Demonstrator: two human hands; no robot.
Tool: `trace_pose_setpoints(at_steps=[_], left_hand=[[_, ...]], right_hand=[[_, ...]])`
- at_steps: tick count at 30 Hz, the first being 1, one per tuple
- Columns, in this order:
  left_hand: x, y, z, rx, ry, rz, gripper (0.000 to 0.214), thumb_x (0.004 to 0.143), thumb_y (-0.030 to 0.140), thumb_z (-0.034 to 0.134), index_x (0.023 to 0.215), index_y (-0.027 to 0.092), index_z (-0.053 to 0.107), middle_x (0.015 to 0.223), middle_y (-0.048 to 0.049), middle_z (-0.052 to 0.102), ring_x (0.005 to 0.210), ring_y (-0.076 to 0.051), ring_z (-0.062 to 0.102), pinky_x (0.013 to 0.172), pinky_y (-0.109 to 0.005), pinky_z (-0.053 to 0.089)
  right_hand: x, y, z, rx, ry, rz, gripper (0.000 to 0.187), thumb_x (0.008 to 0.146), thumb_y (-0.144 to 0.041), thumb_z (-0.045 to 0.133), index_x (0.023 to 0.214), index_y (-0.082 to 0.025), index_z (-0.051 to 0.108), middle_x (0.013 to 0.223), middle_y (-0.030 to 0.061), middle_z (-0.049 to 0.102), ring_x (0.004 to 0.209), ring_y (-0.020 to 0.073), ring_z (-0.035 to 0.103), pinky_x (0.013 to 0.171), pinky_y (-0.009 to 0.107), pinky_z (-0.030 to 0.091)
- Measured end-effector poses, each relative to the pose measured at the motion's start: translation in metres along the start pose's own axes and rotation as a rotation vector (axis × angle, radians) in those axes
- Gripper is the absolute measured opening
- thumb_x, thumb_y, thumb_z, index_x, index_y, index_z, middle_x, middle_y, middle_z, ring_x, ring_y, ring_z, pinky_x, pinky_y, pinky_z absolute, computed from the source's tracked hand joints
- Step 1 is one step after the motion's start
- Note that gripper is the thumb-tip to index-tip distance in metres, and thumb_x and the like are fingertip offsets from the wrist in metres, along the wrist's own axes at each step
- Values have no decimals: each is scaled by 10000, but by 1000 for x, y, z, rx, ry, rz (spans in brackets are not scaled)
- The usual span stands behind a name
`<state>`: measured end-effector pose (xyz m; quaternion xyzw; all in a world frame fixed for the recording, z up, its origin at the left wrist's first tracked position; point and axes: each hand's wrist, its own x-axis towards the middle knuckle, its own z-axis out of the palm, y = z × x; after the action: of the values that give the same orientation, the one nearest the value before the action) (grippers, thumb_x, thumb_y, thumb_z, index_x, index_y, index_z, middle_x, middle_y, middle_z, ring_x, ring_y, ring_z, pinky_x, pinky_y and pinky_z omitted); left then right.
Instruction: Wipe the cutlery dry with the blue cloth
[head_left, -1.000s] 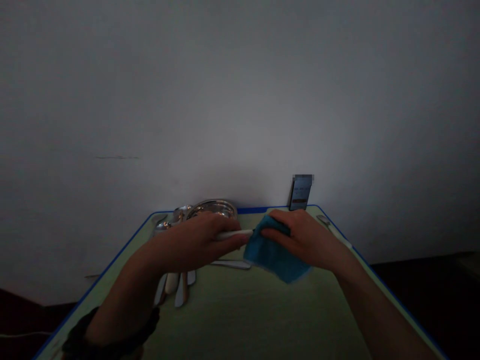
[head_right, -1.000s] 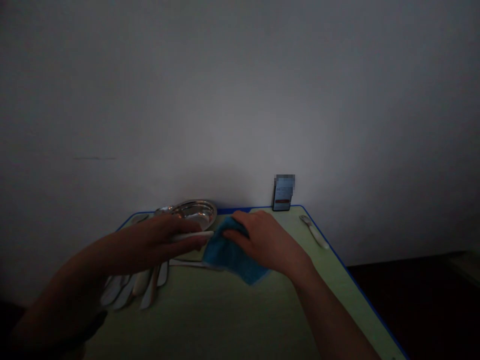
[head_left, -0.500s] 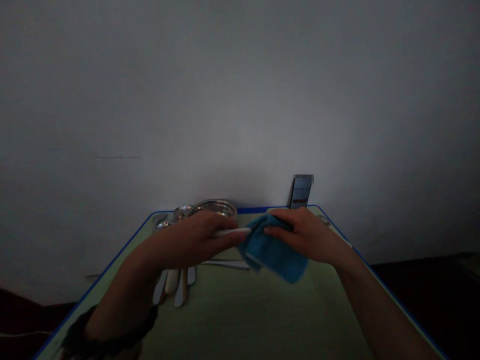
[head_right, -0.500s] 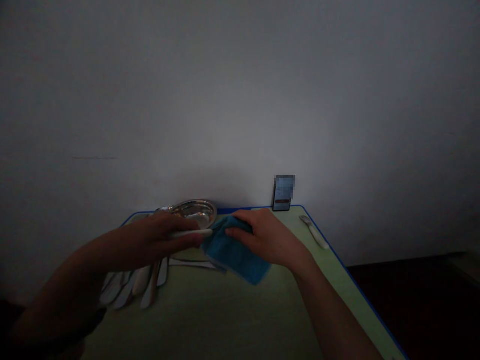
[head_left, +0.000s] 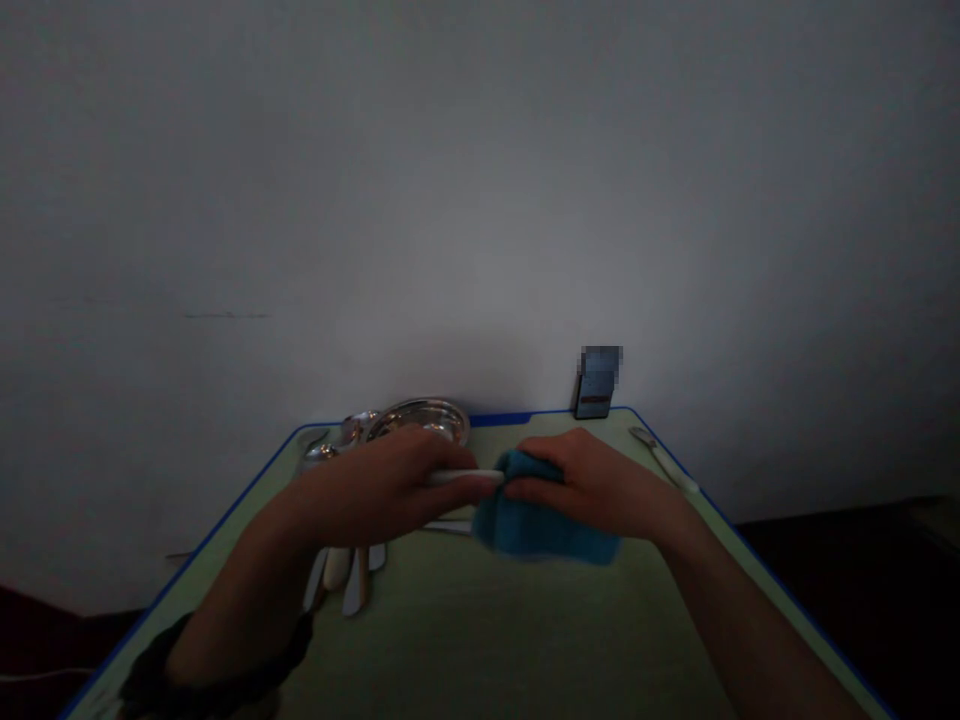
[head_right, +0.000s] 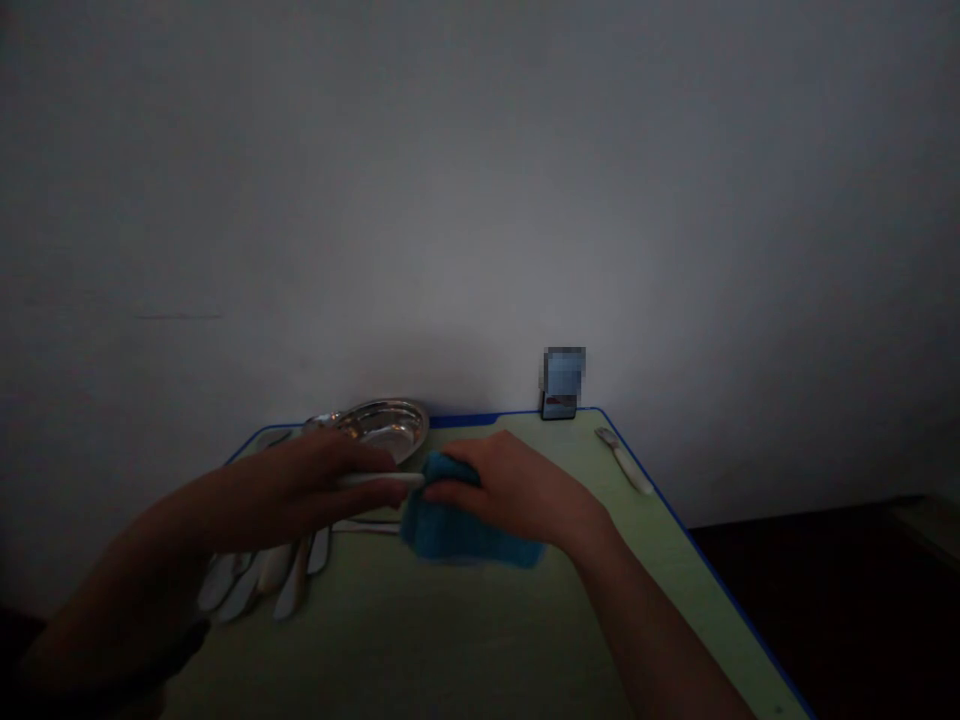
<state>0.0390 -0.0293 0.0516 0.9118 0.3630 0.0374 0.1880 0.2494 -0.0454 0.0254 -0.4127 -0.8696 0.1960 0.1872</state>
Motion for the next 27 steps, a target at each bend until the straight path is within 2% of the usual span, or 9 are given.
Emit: trace_pose_setpoints(at_steps=[3, 8, 15, 19, 27], left_hand=[[0, 2, -1, -3, 16, 22, 434, 867, 474, 340, 671, 165, 574, 588, 24, 522, 540, -94, 488, 506, -210, 297], [-1, 2, -1, -34, -3, 33, 426, 867, 470, 347, 693, 166, 589, 607, 21, 542, 556, -95, 502, 507, -205, 302], [-1, 3, -2, -35, -32, 31, 455, 870, 482, 323, 699, 161, 597, 594, 20, 544, 534, -97, 489, 499, -212, 295], [-1, 2, -2, -59, -52, 45, 456, 874, 479, 314, 698, 162, 590, 581, 24, 532, 522, -94, 480, 487, -209, 288], [2, 2, 0, -70, -36, 33, 455, 870, 485, 317, 662, 162, 561, 568, 30, 494, 520, -93, 473, 484, -203, 293]], right_hand=[[0, 0, 2, -61, 27, -31, 270, 832, -400, 458, 739, -166, 557, 644, -16, 560, 593, 90, 504, 542, 212, 306], [-1, -2, 1, -116, 30, -96, 271, 850, -381, 436, 729, -162, 540, 609, -21, 530, 570, 83, 487, 543, 211, 296], [-2, -2, -1, -54, -18, -116, 241, 857, -334, 431, 742, -157, 549, 606, -26, 525, 556, 77, 471, 528, 206, 296], [-2, -1, -3, -14, -75, -120, 207, 866, -289, 412, 832, -158, 568, 653, -18, 556, 574, 80, 477, 542, 209, 317], [-6, 0, -7, 24, -108, -84, 200, 861, -240, 405, 979, -176, 553, 778, 8, 609, 658, 104, 524, 600, 229, 366]])
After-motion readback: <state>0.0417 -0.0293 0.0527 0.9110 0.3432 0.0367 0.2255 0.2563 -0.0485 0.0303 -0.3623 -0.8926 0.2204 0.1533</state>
